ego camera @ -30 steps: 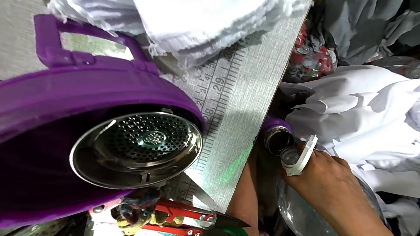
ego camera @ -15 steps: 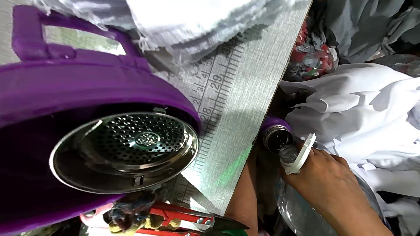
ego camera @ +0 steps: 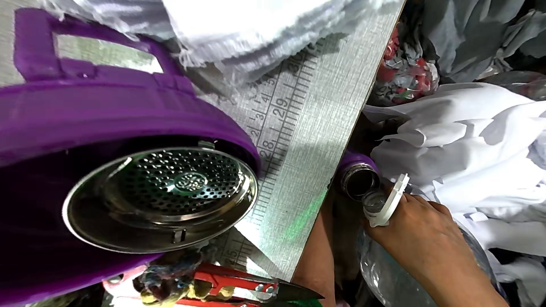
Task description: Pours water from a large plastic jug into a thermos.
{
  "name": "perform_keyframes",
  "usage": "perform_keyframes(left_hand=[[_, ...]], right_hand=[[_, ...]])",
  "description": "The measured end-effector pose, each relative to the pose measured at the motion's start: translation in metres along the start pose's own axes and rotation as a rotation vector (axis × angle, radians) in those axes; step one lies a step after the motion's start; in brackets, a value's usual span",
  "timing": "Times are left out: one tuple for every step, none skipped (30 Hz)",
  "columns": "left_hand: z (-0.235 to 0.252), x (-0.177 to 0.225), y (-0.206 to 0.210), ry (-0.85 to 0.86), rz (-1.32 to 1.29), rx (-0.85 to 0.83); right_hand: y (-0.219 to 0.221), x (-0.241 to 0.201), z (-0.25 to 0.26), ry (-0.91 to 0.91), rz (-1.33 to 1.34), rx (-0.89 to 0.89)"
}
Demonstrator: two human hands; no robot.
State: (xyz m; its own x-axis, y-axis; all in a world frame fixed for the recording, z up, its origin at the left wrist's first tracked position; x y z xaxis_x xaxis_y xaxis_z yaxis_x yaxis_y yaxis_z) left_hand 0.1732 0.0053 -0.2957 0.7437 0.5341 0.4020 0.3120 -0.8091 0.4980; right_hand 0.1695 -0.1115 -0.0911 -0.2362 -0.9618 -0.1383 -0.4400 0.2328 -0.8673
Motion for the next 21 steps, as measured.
perform_keyframes(left_hand=[[0.0,0.0,0.001,0.003,-0.002,-0.018],[0.0,0.0,0.002,-0.003,-0.006,-0.037],[0.001,-0.001,0.002,-0.008,-0.012,-0.028],[0.002,-0.001,0.002,-0.017,-0.026,-0.018],[0.002,-0.002,0.002,-0.02,-0.04,-0.015],[0.002,-0.002,0.002,-0.027,-0.05,-0.002],[0.002,-0.003,0.001,-0.031,-0.053,0.01],[0.002,-0.003,0.001,-0.023,-0.051,-0.005],[0.003,-0.003,0.001,-0.026,-0.052,-0.008],[0.003,-0.003,0.002,-0.027,-0.052,-0.009],[0.001,-0.002,0.002,-0.012,-0.029,-0.025],[-0.002,0.001,0.003,0.021,0.012,-0.059],[-0.005,0.003,0.004,0.045,0.044,-0.064],[-0.007,0.004,0.004,0.059,0.063,-0.063],[-0.01,0.005,0.004,0.073,0.071,-0.07],[-0.015,0.007,0.004,0.1,0.096,-0.083],[-0.019,0.009,0.004,0.138,0.142,-0.063],[-0.024,0.011,0.004,0.178,0.209,-0.048],[-0.029,0.013,0.006,0.199,0.292,-0.029],[-0.035,0.015,0.009,0.183,0.39,-0.045],[-0.04,0.015,0.012,0.137,0.472,-0.082]], right_hand=[[0.0,0.0,0.0,0.005,-0.003,-0.003],[0.0,0.0,0.0,0.007,0.0,-0.011],[0.0,0.0,-0.001,0.005,-0.001,-0.006],[0.0,0.0,0.0,0.005,-0.004,-0.002],[0.0,0.0,0.0,0.004,0.0,-0.002],[0.0,0.0,0.0,0.003,0.003,-0.002],[0.0,0.0,0.0,0.002,0.003,-0.001],[0.0,0.0,0.0,0.0,0.001,-0.003],[0.0,-0.001,0.0,-0.001,-0.005,-0.003],[0.0,0.0,0.0,-0.002,-0.01,0.001],[0.0,0.0,0.0,-0.001,-0.011,0.0],[0.0,0.0,-0.001,0.004,-0.006,-0.006],[0.0,0.001,-0.001,0.009,-0.004,-0.011],[-0.001,0.001,-0.001,0.009,-0.003,-0.012],[-0.002,0.0,-0.002,0.008,-0.003,-0.009],[-0.003,0.0,-0.003,0.002,-0.007,0.006],[-0.004,0.0,-0.003,-0.006,-0.007,0.02],[-0.005,0.0,-0.005,-0.011,-0.007,0.034],[-0.006,0.0,-0.006,-0.013,-0.004,0.042],[-0.007,0.001,-0.008,-0.014,-0.005,0.048],[-0.009,0.001,-0.011,-0.015,-0.009,0.052]])
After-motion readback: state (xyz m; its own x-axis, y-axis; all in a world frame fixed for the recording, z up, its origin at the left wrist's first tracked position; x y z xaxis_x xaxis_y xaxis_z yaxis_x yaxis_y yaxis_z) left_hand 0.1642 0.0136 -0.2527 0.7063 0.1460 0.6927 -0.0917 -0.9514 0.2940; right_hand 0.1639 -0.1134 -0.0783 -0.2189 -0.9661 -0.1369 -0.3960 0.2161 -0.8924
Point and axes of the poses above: each hand's wrist, its own z-axis towards the middle knuckle, its own y-axis out of the palm, x = y × z, the point moved 8 cm from there along z, towards the middle knuckle, and after that the axes turned 9 degrees about -x, right-handed, at the moved point
